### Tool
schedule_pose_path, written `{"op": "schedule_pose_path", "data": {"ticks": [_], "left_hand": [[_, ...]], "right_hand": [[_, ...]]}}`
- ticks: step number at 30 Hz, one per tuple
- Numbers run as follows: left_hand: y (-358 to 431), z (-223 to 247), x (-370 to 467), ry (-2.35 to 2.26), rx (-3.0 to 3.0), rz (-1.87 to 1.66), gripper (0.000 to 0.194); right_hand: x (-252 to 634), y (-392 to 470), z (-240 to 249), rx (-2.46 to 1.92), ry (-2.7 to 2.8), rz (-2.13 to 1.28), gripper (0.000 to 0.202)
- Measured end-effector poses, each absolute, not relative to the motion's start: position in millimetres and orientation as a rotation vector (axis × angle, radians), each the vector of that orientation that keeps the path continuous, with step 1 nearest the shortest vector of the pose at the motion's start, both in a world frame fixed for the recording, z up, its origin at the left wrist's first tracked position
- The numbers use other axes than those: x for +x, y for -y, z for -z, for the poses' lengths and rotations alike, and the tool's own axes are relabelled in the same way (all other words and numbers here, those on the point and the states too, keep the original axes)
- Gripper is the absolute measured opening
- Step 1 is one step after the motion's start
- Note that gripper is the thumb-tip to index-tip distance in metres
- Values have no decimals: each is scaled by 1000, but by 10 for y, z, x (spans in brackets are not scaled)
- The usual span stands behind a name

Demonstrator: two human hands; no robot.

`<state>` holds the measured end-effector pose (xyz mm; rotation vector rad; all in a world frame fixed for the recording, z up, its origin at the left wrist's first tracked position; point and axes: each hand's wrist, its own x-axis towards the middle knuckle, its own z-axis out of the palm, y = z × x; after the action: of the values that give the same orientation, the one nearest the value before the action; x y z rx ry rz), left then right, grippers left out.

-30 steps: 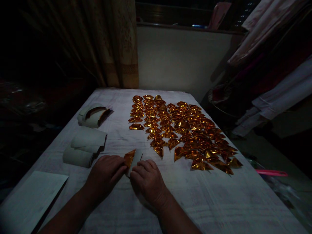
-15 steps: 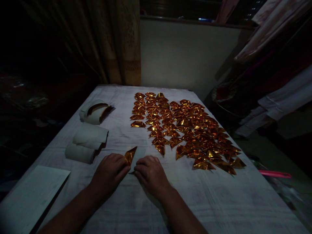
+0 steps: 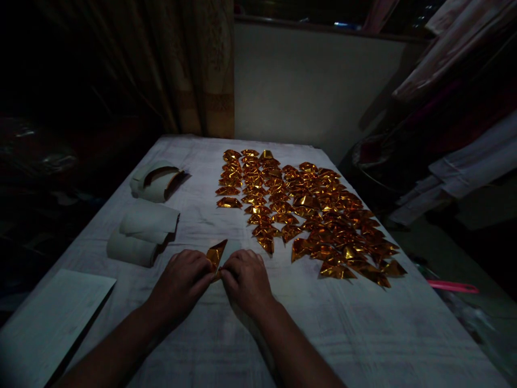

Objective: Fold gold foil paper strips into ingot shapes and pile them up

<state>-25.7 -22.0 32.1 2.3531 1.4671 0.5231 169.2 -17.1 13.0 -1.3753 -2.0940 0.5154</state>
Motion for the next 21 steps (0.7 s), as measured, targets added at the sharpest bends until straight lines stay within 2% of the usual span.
{"op": "schedule_pose_path", "data": {"ticks": [11,21], "left_hand": [[233,-337,-244,-1481,2323,-545,18],[234,-312,-229,-1513,2363,-520,13]], "right_hand": [[1645,168,-120,-1445,2098,-461,12],[1615,178,-100,-1485,2093,-390,13]]}}
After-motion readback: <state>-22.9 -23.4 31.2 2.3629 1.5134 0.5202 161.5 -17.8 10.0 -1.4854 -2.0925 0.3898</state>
